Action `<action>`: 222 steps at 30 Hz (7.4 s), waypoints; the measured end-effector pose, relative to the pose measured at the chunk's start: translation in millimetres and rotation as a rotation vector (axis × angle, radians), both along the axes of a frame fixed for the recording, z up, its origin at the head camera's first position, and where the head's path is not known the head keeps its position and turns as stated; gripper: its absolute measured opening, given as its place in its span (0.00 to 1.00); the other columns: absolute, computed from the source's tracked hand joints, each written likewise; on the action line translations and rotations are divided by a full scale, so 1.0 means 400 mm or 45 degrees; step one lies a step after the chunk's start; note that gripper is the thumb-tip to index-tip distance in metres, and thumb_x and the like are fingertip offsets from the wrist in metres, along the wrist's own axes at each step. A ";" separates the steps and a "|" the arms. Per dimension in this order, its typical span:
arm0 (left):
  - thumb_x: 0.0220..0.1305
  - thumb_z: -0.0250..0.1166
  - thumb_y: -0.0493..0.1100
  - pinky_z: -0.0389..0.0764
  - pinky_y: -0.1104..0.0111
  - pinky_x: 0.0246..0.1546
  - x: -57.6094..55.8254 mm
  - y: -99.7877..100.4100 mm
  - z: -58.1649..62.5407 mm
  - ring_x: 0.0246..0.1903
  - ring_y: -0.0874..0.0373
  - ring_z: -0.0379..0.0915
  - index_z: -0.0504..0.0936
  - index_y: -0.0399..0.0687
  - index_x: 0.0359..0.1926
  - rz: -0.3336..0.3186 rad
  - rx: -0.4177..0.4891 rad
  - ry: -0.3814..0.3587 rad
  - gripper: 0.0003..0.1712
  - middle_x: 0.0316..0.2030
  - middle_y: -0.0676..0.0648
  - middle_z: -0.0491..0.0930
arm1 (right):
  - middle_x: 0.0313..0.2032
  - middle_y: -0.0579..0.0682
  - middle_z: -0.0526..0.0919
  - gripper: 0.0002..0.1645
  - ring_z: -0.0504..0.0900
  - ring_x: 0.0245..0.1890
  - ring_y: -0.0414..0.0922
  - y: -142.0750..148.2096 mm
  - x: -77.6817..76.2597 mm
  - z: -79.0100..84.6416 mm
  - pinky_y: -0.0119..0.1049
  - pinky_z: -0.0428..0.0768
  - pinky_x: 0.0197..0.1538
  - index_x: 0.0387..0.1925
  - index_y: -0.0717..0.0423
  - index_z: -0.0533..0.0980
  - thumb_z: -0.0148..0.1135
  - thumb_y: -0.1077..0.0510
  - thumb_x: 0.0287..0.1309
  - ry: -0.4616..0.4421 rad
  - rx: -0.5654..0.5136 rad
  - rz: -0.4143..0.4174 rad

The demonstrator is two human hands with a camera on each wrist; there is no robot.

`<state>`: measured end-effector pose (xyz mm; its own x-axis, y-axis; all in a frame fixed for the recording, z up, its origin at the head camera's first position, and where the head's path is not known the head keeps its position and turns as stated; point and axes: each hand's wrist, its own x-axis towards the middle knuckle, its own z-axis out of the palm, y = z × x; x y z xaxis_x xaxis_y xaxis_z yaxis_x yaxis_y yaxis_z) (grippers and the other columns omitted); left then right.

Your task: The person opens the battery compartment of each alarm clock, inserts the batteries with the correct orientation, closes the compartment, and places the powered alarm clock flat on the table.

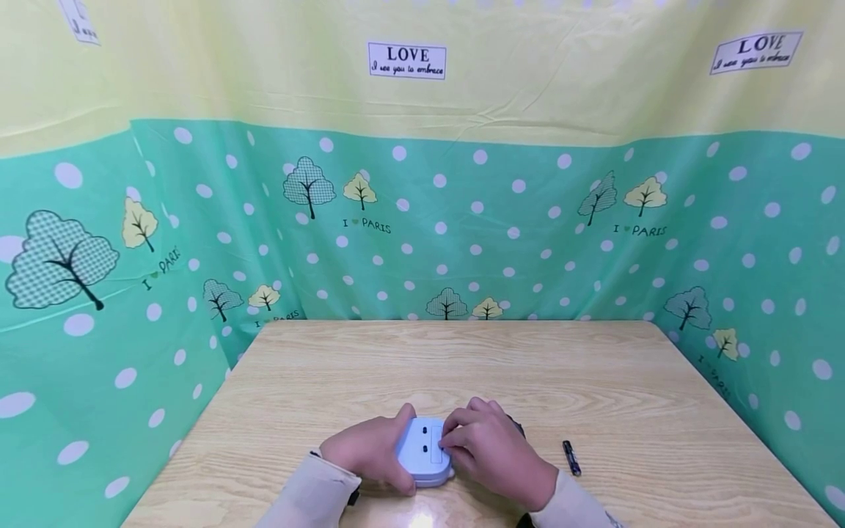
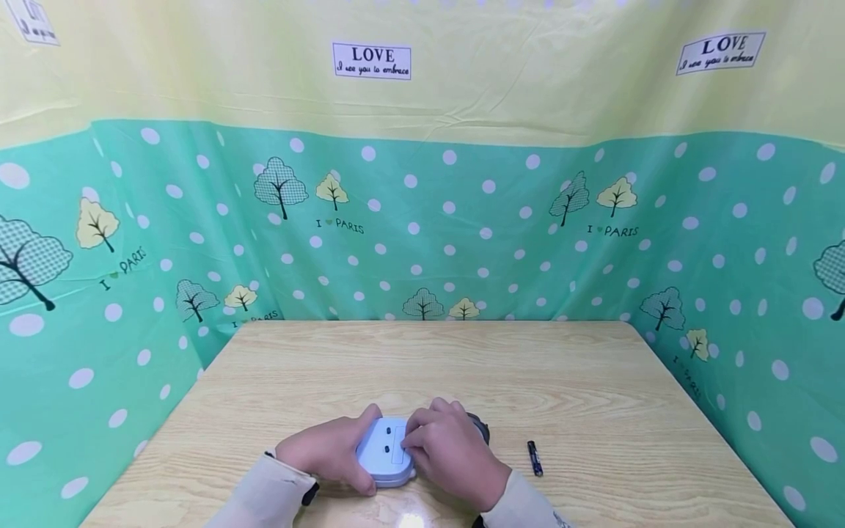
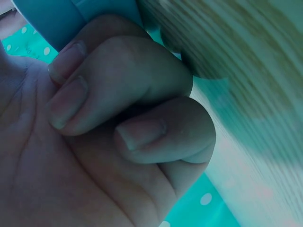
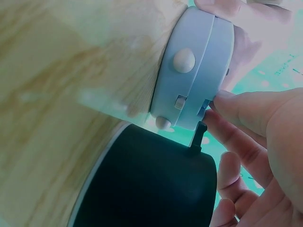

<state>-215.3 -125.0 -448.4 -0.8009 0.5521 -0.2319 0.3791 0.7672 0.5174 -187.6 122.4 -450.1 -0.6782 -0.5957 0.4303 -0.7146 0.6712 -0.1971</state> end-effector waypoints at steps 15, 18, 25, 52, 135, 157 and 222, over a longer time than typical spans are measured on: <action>0.28 0.84 0.64 0.75 0.67 0.33 0.020 0.006 0.023 0.29 0.63 0.72 0.66 0.51 0.63 0.026 -0.208 0.107 0.61 0.34 0.56 0.80 | 0.40 0.33 0.87 0.04 0.74 0.38 0.35 0.007 0.001 0.020 0.31 0.66 0.40 0.35 0.40 0.91 0.75 0.53 0.59 0.028 0.031 -0.021; 0.26 0.85 0.64 0.78 0.66 0.38 0.024 0.004 0.028 0.33 0.63 0.74 0.63 0.43 0.70 0.034 -0.233 0.147 0.70 0.40 0.53 0.82 | 0.39 0.34 0.87 0.03 0.74 0.38 0.36 0.012 -0.001 0.031 0.31 0.66 0.39 0.35 0.40 0.91 0.74 0.53 0.59 0.057 0.032 -0.064; 0.28 0.85 0.62 0.81 0.62 0.49 0.015 0.000 0.025 0.44 0.61 0.74 0.65 0.46 0.73 -0.039 -0.190 0.291 0.69 0.54 0.51 0.76 | 0.39 0.34 0.87 0.04 0.75 0.38 0.37 0.035 -0.011 0.051 0.33 0.67 0.39 0.34 0.39 0.90 0.75 0.53 0.57 0.150 0.060 -0.146; 0.34 0.80 0.58 0.79 0.68 0.51 0.010 0.005 -0.004 0.48 0.65 0.69 0.70 0.45 0.71 -0.147 -0.014 0.435 0.59 0.53 0.57 0.74 | 0.37 0.32 0.86 0.07 0.74 0.37 0.35 0.075 -0.021 0.074 0.34 0.68 0.40 0.32 0.37 0.87 0.69 0.56 0.61 0.174 0.011 -0.276; 0.48 0.53 0.91 0.63 0.63 0.13 -0.012 0.050 0.052 0.15 0.55 0.62 0.68 0.53 0.17 0.549 -0.368 0.869 0.46 0.13 0.52 0.65 | 0.36 0.33 0.87 0.07 0.74 0.36 0.35 0.087 -0.026 0.083 0.35 0.67 0.40 0.29 0.37 0.87 0.70 0.55 0.60 0.179 -0.011 -0.333; 0.46 0.43 0.95 0.72 0.54 0.27 -0.017 0.063 0.067 0.27 0.48 0.69 0.77 0.48 0.29 0.510 -0.584 0.901 0.55 0.24 0.47 0.72 | 0.36 0.32 0.87 0.07 0.76 0.36 0.36 0.104 -0.033 0.088 0.36 0.66 0.40 0.30 0.36 0.87 0.70 0.55 0.60 0.188 -0.017 -0.366; 0.52 0.61 0.81 0.70 0.63 0.30 0.056 0.354 -0.013 0.30 0.56 0.69 0.81 0.47 0.55 -0.053 -0.300 1.036 0.48 0.38 0.51 0.77 | 0.36 0.36 0.88 0.06 0.80 0.37 0.40 0.136 -0.034 0.116 0.42 0.72 0.43 0.31 0.40 0.88 0.74 0.57 0.57 0.247 -0.082 -0.396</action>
